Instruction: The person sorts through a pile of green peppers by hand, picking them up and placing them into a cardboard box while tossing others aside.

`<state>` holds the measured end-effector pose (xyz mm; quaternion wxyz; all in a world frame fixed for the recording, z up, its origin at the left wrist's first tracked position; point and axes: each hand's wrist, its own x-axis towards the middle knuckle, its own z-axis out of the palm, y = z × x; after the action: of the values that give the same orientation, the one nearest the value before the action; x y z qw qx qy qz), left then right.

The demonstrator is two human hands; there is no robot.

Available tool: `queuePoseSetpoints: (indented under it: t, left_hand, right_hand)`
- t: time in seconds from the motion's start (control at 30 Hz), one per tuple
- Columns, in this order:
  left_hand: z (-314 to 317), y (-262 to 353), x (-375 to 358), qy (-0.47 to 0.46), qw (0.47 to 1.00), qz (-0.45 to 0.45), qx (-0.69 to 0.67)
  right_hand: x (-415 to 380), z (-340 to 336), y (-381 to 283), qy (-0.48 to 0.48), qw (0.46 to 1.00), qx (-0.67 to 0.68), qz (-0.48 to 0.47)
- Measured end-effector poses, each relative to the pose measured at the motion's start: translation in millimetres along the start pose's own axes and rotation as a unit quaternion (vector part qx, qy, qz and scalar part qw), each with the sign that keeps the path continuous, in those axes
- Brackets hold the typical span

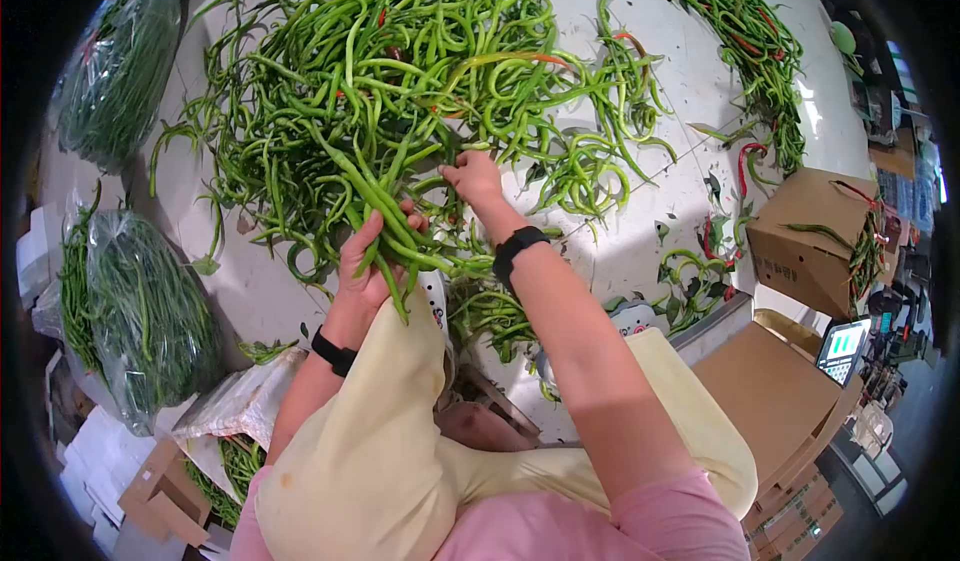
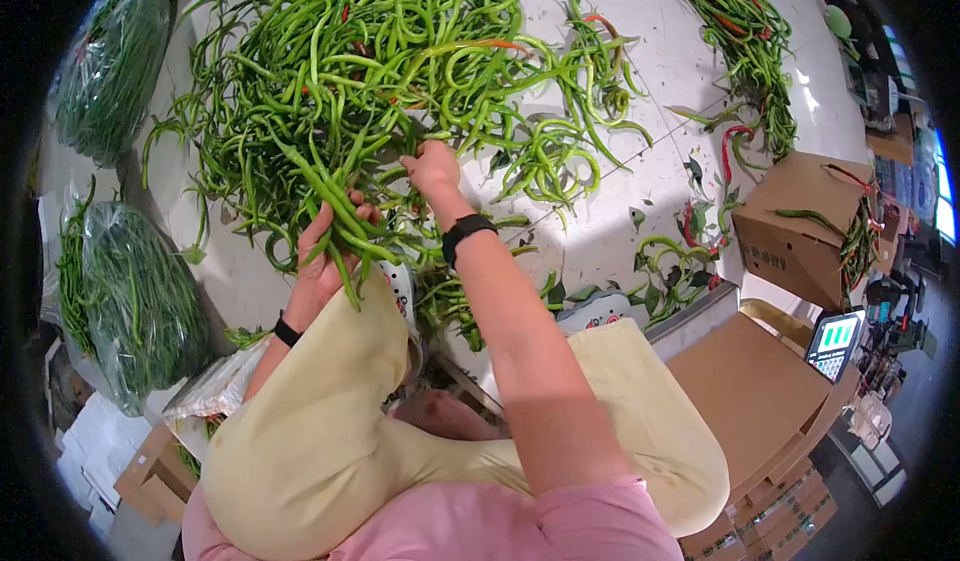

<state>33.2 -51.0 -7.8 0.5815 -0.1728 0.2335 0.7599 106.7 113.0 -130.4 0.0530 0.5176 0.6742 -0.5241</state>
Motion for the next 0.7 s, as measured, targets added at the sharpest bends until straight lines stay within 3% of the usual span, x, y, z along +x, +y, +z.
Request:
queuePoseSetpoints:
  t: [0.07, 0.13, 0.2, 0.27, 0.33, 0.37, 0.4, 0.5, 0.63, 0.7]
  left_hand:
    - [4, 3, -1, -0.009, 1.0, -0.004, 0.01]
    - [-4, 7, -1, 0.001, 1.0, 0.02, 0.008]
    - [-11, 13, 0, -0.002, 1.0, 0.024, -0.004]
    - [-9, 18, -4, -0.005, 1.0, 0.025, -0.017]
    - [-8, 20, -4, -0.007, 0.999, 0.029, -0.024]
    - [-9, 19, -6, -0.002, 0.999, 0.026, -0.025]
    - [-7, 18, -5, 0.001, 0.999, 0.025, -0.026]
    - [-1, 12, -1, -0.006, 1.0, 0.016, -0.024]
    - [6, 5, 1, 0.014, 1.0, 0.01, -0.021]
    - [7, 3, 1, 0.01, 1.0, 0.006, -0.027]
  right_hand:
    - [-4, -3, -6, 0.006, 0.998, -0.058, -0.027]
    - [-22, -6, 5, 0.116, 0.984, -0.053, -0.127]
    - [-60, -39, 13, 0.09, 0.988, -0.043, -0.115]
    - [-85, -81, 44, 0.085, 0.981, -0.138, -0.109]
    - [-81, -121, 76, 0.207, 0.951, -0.15, -0.173]
    - [-68, -140, 90, 0.222, 0.935, -0.164, -0.222]
    - [-64, -160, 75, 0.235, 0.901, -0.18, -0.316]
    - [-17, -185, 39, 0.19, 0.835, -0.272, -0.439]
    - [48, -169, 23, 0.218, 0.765, -0.463, -0.391]
    - [56, -167, 19, 0.174, 0.754, -0.535, -0.338]
